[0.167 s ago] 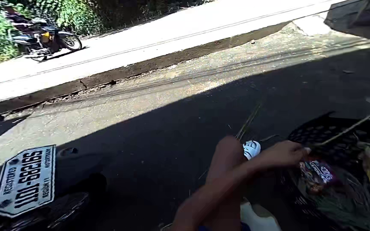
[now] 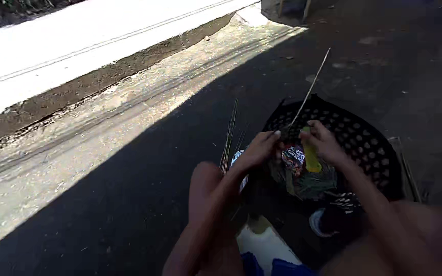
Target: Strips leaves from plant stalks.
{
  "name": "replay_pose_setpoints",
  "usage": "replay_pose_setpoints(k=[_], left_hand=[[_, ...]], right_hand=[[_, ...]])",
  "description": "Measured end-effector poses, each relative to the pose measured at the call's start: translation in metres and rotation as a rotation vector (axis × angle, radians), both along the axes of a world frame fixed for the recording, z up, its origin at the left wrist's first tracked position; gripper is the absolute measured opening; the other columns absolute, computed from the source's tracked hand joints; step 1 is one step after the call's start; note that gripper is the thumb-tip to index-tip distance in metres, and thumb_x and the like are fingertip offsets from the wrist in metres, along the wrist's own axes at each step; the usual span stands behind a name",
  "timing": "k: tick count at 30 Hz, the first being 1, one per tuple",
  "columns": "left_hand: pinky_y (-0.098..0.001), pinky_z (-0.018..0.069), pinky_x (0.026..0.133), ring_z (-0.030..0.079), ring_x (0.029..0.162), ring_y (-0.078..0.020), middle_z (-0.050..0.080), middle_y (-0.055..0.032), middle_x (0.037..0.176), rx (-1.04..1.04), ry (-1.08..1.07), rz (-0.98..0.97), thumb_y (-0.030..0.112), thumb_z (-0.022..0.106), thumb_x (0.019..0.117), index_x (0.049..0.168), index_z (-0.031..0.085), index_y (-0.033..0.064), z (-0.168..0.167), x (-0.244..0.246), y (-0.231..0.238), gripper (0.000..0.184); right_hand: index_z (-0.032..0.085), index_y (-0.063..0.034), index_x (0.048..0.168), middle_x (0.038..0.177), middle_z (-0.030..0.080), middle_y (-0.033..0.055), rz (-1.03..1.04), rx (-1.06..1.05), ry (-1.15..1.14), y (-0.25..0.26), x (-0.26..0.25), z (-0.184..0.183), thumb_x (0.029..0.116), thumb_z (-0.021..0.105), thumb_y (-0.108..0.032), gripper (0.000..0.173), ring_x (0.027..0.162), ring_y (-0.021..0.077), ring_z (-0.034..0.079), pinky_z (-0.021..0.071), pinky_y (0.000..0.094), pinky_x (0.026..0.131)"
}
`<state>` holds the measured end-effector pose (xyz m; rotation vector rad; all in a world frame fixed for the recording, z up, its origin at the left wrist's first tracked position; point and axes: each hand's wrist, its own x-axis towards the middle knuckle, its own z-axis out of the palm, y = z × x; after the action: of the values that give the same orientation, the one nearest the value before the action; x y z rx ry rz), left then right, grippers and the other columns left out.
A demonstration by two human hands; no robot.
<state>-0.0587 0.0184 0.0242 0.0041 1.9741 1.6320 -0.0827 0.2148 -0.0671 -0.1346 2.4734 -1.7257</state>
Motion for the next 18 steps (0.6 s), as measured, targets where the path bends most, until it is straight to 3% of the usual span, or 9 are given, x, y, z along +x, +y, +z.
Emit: replay_pose_setpoints(k=[3, 6, 9, 10, 12, 15, 16, 18], left_hand=[[-0.0190, 0.0541, 0.065, 0.056, 0.061, -0.0020, 0.054, 0.0014, 0.080, 0.062, -0.082, 0.009, 0.014, 0.021, 0.1136, 0.128, 0.051, -0.0084, -0.008, -0.003, 0.007, 0.040], [-0.0186, 0.0538, 0.064, 0.055, 0.060, -0.0020, 0.052, 0.0021, 0.079, 0.056, -0.120, -0.007, 0.012, 0.021, 0.1132, 0.128, 0.050, -0.0088, -0.014, -0.005, 0.013, 0.039], [-0.0163, 0.0516, 0.062, 0.053, 0.060, -0.0008, 0.051, 0.0007, 0.082, -0.027, -0.063, -0.064, 0.011, 0.022, 0.1129, 0.128, 0.049, -0.0095, -0.021, -0.003, 0.019, 0.037], [-0.0173, 0.0510, 0.064, 0.053, 0.062, -0.0016, 0.052, -0.0015, 0.085, -0.106, 0.000, -0.114, 0.011, 0.023, 0.1128, 0.131, 0.048, -0.0095, -0.022, 0.000, 0.022, 0.037], [-0.0249, 0.0503, 0.071, 0.056, 0.072, -0.0099, 0.057, -0.0114, 0.098, -0.296, 0.151, -0.227, 0.012, 0.026, 0.1120, 0.149, 0.039, -0.0071, -0.025, 0.005, 0.028, 0.043], [-0.0457, 0.0478, 0.095, 0.063, 0.105, -0.0383, 0.056, -0.0353, 0.129, -0.532, 0.343, -0.339, 0.007, 0.034, 0.1092, 0.158, 0.026, -0.0052, -0.022, 0.020, 0.043, 0.051], [-0.0476, 0.0476, 0.097, 0.062, 0.109, -0.0424, 0.053, -0.0375, 0.133, -0.596, 0.366, -0.366, 0.006, 0.035, 0.1085, 0.159, 0.024, -0.0045, -0.020, 0.025, 0.049, 0.053], [-0.0440, 0.0514, 0.092, 0.065, 0.104, -0.0406, 0.049, -0.0363, 0.137, -0.745, 0.385, -0.407, 0.005, 0.037, 0.1078, 0.160, 0.023, -0.0026, -0.018, 0.034, 0.060, 0.054]], right_hand=[[0.044, 0.0116, 0.129, 0.095, 0.062, 0.0067, -0.018, -0.200, -0.018, 0.001, 0.004, 0.006, 0.1059, 0.045, -0.001, 0.026, 0.083, 0.0009, 0.061, 0.0511, 0.0185, 0.080], [0.046, 0.0019, 0.121, 0.080, 0.058, -0.0023, -0.101, -0.451, -0.122, 0.008, 0.010, 0.015, 0.1066, 0.037, 0.000, 0.017, 0.069, 0.0020, 0.061, 0.0541, 0.0190, 0.070], [0.041, -0.0031, 0.132, 0.072, 0.052, -0.0056, -0.109, -0.569, -0.247, 0.020, 0.015, 0.023, 0.1097, 0.030, -0.007, 0.025, 0.057, 0.0009, 0.054, 0.0492, 0.0154, 0.058], [0.038, -0.0021, 0.140, 0.069, 0.051, -0.0062, -0.077, -0.549, -0.284, 0.022, 0.018, 0.027, 0.1097, 0.030, -0.008, 0.032, 0.054, -0.0009, 0.051, 0.0461, 0.0131, 0.054], [0.034, -0.0008, 0.150, 0.069, 0.051, -0.0047, 0.030, -0.468, -0.381, 0.024, 0.021, 0.032, 0.1093, 0.036, -0.006, 0.041, 0.051, -0.0024, 0.047, 0.0412, 0.0112, 0.050], [0.034, -0.0024, 0.153, 0.071, 0.047, -0.0035, 0.104, -0.394, -0.461, 0.022, 0.024, 0.029, 0.1082, 0.040, -0.004, 0.045, 0.050, -0.0018, 0.041, 0.0360, 0.0116, 0.048], [0.033, -0.0034, 0.154, 0.071, 0.047, -0.0036, 0.119, -0.390, -0.471, 0.023, 0.025, 0.027, 0.1079, 0.041, -0.003, 0.047, 0.050, -0.0021, 0.040, 0.0351, 0.0116, 0.048], [0.033, -0.0048, 0.154, 0.069, 0.047, -0.0046, 0.147, -0.401, -0.472, 0.029, 0.027, 0.027, 0.1070, 0.041, -0.002, 0.048, 0.049, -0.0036, 0.039, 0.0335, 0.0108, 0.046]])
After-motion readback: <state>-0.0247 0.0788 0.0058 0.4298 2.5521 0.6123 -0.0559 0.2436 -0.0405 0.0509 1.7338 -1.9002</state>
